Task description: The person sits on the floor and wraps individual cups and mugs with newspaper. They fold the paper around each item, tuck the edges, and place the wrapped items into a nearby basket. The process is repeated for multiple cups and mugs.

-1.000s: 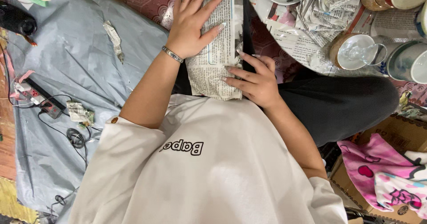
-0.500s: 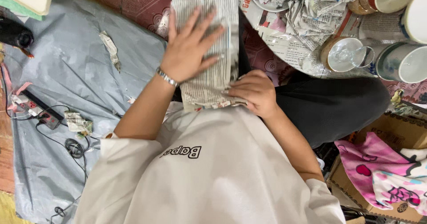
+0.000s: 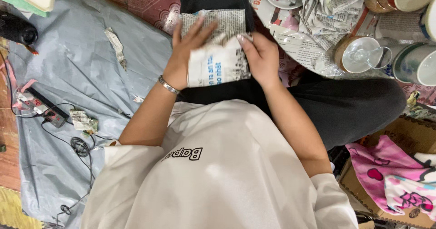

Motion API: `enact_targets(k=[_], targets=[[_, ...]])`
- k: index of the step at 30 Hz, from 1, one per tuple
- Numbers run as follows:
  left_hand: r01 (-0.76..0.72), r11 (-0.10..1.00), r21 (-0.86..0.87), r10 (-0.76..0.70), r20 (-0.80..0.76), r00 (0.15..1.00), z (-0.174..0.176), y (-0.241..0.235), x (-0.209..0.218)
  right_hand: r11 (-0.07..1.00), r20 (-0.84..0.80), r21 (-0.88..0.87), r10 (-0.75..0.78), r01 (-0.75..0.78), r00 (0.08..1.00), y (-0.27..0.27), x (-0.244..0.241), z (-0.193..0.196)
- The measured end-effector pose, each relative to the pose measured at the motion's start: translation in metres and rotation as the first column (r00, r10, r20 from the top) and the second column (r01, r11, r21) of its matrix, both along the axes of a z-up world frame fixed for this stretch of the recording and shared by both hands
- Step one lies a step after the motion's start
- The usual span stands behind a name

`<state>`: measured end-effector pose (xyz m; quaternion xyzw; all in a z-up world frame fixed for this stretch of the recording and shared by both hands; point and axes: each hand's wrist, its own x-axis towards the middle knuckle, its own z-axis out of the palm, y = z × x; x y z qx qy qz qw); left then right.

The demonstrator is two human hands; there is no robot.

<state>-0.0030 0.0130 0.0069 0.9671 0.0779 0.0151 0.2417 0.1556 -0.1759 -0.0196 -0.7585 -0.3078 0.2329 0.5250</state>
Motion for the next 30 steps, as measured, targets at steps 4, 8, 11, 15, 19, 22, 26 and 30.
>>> enact_targets(k=[4, 8, 11, 15, 19, 22, 26, 30], targets=[[-0.185, 0.972, -0.146, 0.196, 0.066, 0.978, 0.005, 0.015, -0.004, 0.998, 0.051, -0.058, 0.038, -0.035, 0.998, 0.026, 0.017, 0.001], [-0.356, 0.793, -0.495, 0.515, 0.232, 0.825, 0.012, 0.021, -0.009, 0.987, 0.093, -0.156, 0.046, -0.031, 0.995, 0.042, 0.023, 0.003], [-0.378, 0.897, -0.23, 0.441, 0.401, 0.803, 0.03, 0.008, -0.017, 0.986, 0.106, -0.166, 0.022, -0.004, 0.994, 0.044, 0.019, 0.001], [-0.044, 0.994, 0.1, 0.015, 0.273, 0.962, 0.042, -0.027, -0.003, 0.989, 0.114, -0.147, -0.012, 0.029, 0.993, 0.045, 0.02, -0.007], [-0.027, 0.981, 0.194, 0.021, 0.037, 0.999, 0.03, -0.032, 0.025, 0.986, 0.006, -0.135, -0.095, 0.095, 0.996, 0.039, 0.021, -0.011], [-0.098, 0.986, 0.136, 0.088, 0.079, 0.993, 0.023, -0.025, 0.033, 0.987, -0.067, 0.095, -0.127, 0.133, 0.99, 0.018, 0.019, -0.005], [-0.132, 0.989, 0.064, 0.129, 0.049, 0.99, 0.016, -0.028, 0.033, 0.941, -0.144, -0.337, -0.021, -0.029, 0.989, -0.018, -0.001, -0.015], [-0.077, 0.994, 0.076, 0.073, 0.057, 0.996, 0.017, -0.025, 0.031, 0.975, -0.574, -0.197, -0.031, -0.102, 0.818, -0.024, -0.024, -0.051]])
